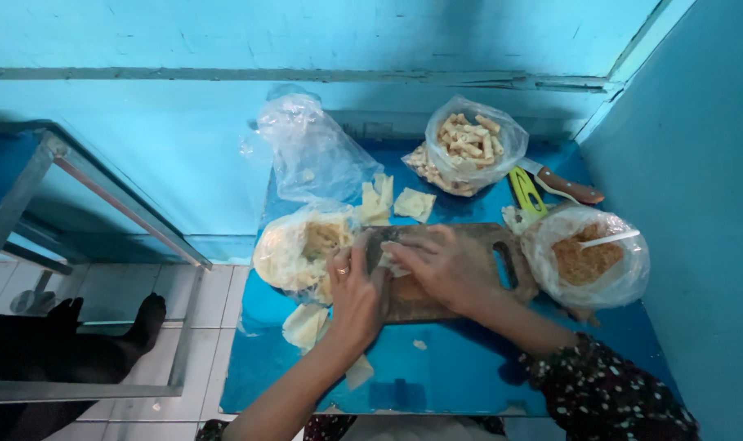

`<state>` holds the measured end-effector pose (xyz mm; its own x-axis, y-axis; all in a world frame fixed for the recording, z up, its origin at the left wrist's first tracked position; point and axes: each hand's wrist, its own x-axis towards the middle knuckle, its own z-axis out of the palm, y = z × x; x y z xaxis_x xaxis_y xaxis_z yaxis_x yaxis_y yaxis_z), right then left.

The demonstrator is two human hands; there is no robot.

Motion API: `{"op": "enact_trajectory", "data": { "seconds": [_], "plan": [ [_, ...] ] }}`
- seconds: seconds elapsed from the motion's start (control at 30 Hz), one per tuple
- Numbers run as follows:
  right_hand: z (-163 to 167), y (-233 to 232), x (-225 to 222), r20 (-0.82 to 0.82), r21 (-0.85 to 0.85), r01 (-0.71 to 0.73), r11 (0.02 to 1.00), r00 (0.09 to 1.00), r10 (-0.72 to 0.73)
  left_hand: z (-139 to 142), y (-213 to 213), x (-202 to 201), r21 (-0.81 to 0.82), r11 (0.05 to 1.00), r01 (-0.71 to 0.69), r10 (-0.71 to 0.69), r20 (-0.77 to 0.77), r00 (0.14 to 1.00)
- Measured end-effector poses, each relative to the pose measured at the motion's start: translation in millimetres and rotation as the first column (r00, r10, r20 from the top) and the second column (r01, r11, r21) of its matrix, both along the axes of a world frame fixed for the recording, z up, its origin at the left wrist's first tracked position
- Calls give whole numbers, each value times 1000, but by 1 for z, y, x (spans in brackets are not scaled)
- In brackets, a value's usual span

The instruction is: The person sits at a small blue table and folds square dough wrappers one at a time on a wooden cutting board, pressing the edges together to enclose filling. Filled pieces are set aside near a plastic bag of finished snack pieces, and the person occasionally reaches into a covered bowl of filling.

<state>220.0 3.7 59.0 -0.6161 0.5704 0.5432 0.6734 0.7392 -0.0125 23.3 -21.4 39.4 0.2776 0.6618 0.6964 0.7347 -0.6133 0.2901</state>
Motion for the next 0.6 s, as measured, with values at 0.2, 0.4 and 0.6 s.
{"op": "enact_trajectory", "data": {
  "seconds": [0.2, 0.4, 0.6],
  "plan": [
    [-20, 25, 9, -229, -396, 105, 912, 951, -208, -4, 2, 1, 7, 1000, -9, 10, -81, 997],
    [-5, 54, 26, -698, -575, -713, 402, 171, -695, -12, 3, 14, 37, 999, 40, -31, -209, 977],
    [61, 100, 69, -799, -446, -640, 625, -30, -601, -15, 10, 22, 51, 998, 44, -26, -316, 948]
  ]
}}
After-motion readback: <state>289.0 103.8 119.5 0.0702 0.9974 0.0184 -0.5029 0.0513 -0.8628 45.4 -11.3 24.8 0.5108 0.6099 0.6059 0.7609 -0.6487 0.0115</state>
